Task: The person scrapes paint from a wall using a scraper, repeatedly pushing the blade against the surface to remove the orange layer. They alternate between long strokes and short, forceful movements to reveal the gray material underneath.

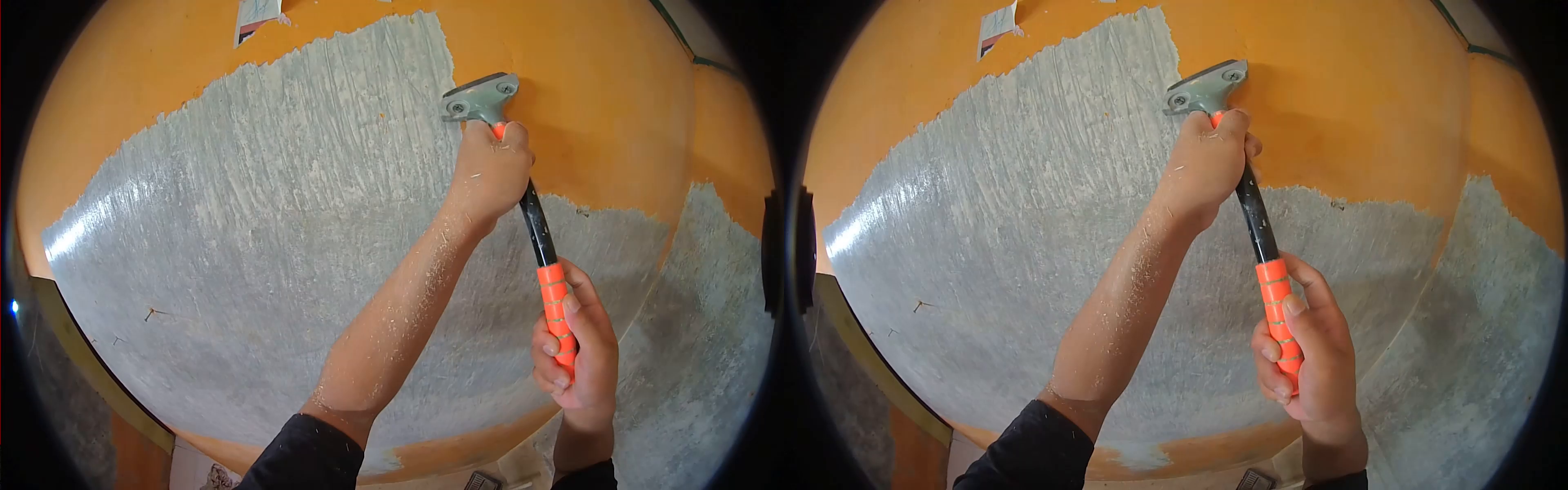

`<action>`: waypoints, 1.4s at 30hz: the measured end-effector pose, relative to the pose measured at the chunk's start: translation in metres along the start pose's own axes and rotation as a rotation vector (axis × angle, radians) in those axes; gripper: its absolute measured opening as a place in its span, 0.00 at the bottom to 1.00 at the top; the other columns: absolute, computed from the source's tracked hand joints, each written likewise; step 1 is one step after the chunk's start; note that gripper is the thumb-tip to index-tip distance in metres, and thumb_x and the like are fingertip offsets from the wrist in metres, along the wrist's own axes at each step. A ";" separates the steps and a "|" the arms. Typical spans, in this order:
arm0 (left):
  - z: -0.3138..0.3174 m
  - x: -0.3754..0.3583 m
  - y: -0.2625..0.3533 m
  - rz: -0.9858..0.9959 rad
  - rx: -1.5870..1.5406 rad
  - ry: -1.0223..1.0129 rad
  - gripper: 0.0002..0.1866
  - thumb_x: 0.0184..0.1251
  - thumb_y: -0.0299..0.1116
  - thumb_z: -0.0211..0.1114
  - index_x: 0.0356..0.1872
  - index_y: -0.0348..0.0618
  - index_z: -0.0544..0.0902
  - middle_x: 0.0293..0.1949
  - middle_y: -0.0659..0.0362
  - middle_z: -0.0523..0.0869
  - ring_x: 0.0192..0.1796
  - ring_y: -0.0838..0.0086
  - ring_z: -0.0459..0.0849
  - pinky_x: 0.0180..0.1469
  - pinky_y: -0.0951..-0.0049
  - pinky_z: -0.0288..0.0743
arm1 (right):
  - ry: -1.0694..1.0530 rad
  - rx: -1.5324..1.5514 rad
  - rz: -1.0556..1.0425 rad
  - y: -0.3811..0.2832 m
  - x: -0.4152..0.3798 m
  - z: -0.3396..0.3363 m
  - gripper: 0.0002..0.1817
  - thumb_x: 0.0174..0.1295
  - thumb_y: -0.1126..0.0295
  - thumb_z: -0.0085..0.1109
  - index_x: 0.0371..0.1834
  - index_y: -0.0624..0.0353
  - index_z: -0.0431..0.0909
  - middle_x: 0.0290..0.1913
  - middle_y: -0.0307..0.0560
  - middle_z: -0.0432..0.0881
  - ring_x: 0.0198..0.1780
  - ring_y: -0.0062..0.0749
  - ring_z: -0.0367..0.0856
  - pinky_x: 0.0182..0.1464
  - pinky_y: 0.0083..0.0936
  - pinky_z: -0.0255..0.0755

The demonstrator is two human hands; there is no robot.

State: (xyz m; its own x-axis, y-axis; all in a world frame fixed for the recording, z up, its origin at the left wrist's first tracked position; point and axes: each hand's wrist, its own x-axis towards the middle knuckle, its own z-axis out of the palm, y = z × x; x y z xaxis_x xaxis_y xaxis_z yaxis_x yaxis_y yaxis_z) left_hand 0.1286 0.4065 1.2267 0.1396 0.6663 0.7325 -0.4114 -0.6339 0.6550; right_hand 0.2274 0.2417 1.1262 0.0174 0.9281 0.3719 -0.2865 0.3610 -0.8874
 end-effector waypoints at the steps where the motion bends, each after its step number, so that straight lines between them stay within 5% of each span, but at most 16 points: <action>1: 0.001 -0.004 0.000 -0.023 -0.014 0.005 0.13 0.71 0.35 0.53 0.29 0.36 0.72 0.23 0.58 0.77 0.20 0.73 0.75 0.26 0.70 0.71 | 0.000 -0.004 -0.001 0.001 0.000 0.000 0.25 0.76 0.59 0.45 0.73 0.50 0.58 0.22 0.41 0.71 0.10 0.16 0.59 0.12 0.16 0.53; 35: -0.021 -0.005 0.012 0.007 0.062 0.018 0.13 0.72 0.36 0.53 0.32 0.35 0.72 0.26 0.58 0.78 0.22 0.74 0.76 0.26 0.71 0.69 | -0.049 -0.007 -0.040 0.013 0.009 0.015 0.24 0.77 0.58 0.45 0.72 0.52 0.59 0.21 0.40 0.70 0.11 0.16 0.60 0.11 0.15 0.53; 42: -0.048 -0.068 -0.002 -0.148 0.023 0.066 0.11 0.73 0.37 0.53 0.41 0.39 0.74 0.24 0.63 0.75 0.23 0.80 0.74 0.28 0.75 0.74 | -0.044 -0.078 0.058 0.060 -0.019 0.012 0.26 0.75 0.59 0.49 0.72 0.56 0.59 0.22 0.42 0.73 0.12 0.17 0.62 0.14 0.16 0.56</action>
State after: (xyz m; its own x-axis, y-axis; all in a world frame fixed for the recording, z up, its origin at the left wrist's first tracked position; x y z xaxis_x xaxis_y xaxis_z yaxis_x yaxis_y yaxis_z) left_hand 0.0766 0.3812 1.1669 0.1370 0.7770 0.6145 -0.3702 -0.5352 0.7593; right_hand 0.1982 0.2451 1.0691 -0.0400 0.9433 0.3295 -0.2107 0.3143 -0.9256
